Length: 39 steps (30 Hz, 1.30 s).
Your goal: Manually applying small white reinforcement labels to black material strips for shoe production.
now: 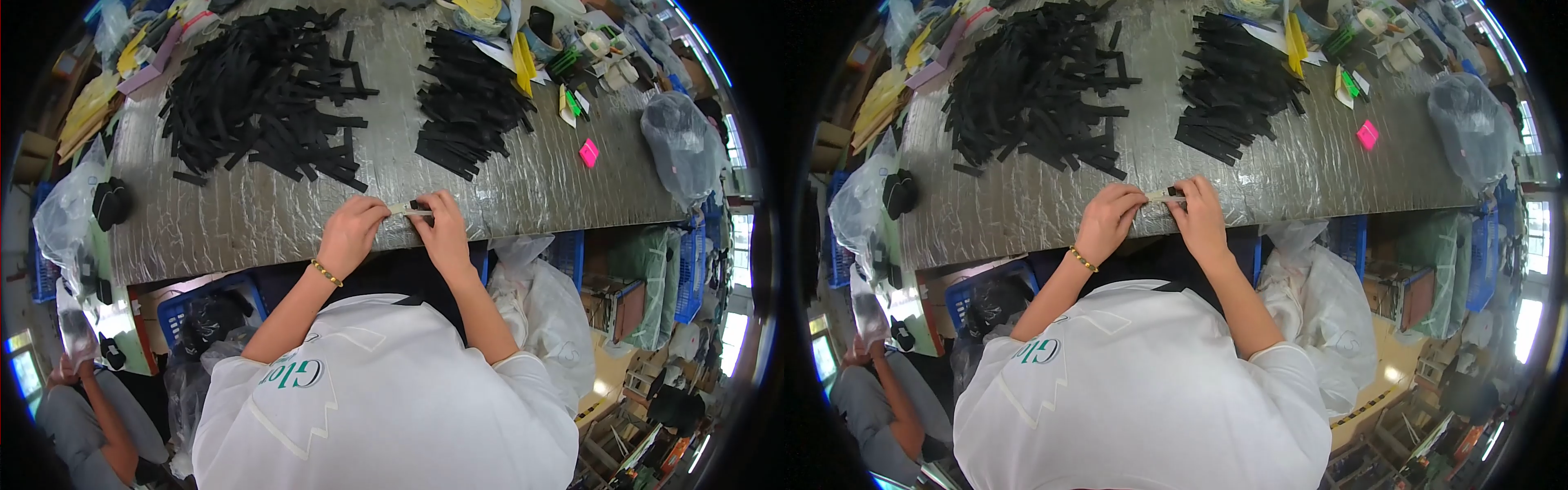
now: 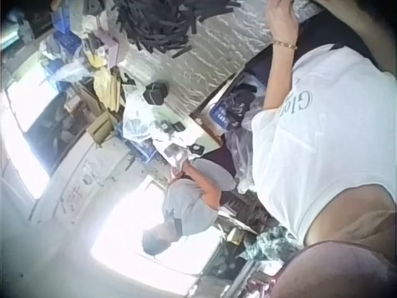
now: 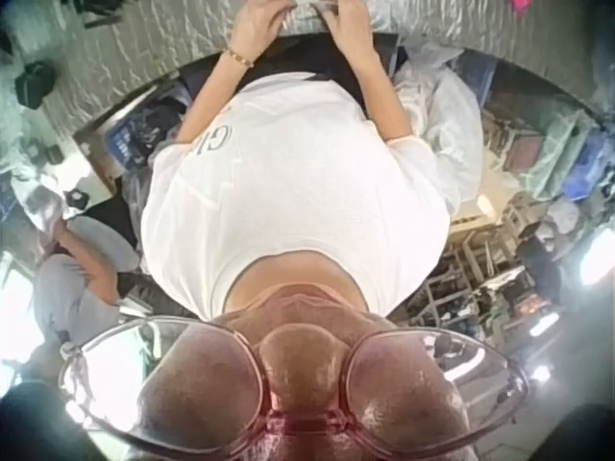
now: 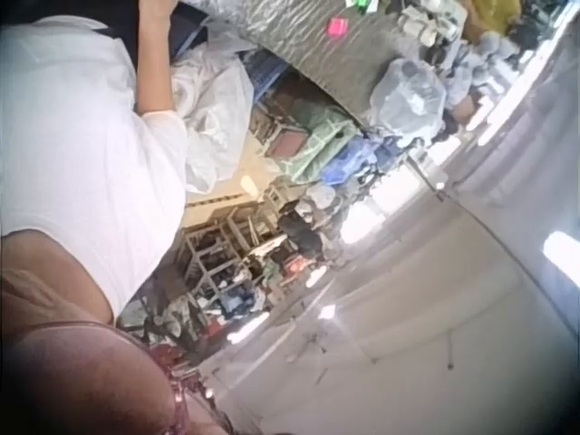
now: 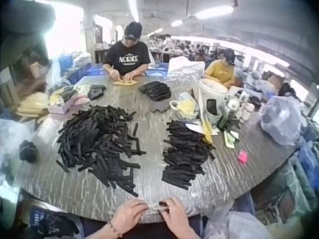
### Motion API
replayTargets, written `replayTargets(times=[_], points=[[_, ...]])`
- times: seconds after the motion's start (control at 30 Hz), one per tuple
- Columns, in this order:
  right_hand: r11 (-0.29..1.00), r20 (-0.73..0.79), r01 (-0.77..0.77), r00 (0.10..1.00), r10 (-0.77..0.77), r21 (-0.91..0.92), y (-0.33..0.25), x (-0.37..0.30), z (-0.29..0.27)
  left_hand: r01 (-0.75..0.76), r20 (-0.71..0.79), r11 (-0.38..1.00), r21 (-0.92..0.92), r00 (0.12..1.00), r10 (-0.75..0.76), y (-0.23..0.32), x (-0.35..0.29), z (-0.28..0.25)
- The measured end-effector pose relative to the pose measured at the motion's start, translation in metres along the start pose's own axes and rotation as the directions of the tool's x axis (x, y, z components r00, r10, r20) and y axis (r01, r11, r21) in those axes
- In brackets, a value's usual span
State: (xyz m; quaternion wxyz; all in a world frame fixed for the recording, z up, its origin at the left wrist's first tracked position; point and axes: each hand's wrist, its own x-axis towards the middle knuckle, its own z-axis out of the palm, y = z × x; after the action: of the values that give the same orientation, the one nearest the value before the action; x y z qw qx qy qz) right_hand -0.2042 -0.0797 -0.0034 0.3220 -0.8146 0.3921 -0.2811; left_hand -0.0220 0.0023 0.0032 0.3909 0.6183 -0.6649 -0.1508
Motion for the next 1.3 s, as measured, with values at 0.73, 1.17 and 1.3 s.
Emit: replayTargets(times=[0.73,1.17,1.3], points=[[0.913,-0.086,-0.21,0.963,0.255,0.35,0.001,0.014,-0.027,-0.108,-0.004,0.986,0.125,0.994,0.109,0.006,0.01,0.013],[0.94,0.064,-0.207,0.978,0.197,0.272,-0.003,0.013,-0.02,-0.129,0.01,0.976,0.173,0.992,0.129,0.005,0.011,0.014],[0.951,0.032,-0.163,0.986,0.161,0.261,-0.003,0.012,-0.017,-0.13,0.002,0.975,0.178,0.991,0.131,0.004,0.01,0.013]])
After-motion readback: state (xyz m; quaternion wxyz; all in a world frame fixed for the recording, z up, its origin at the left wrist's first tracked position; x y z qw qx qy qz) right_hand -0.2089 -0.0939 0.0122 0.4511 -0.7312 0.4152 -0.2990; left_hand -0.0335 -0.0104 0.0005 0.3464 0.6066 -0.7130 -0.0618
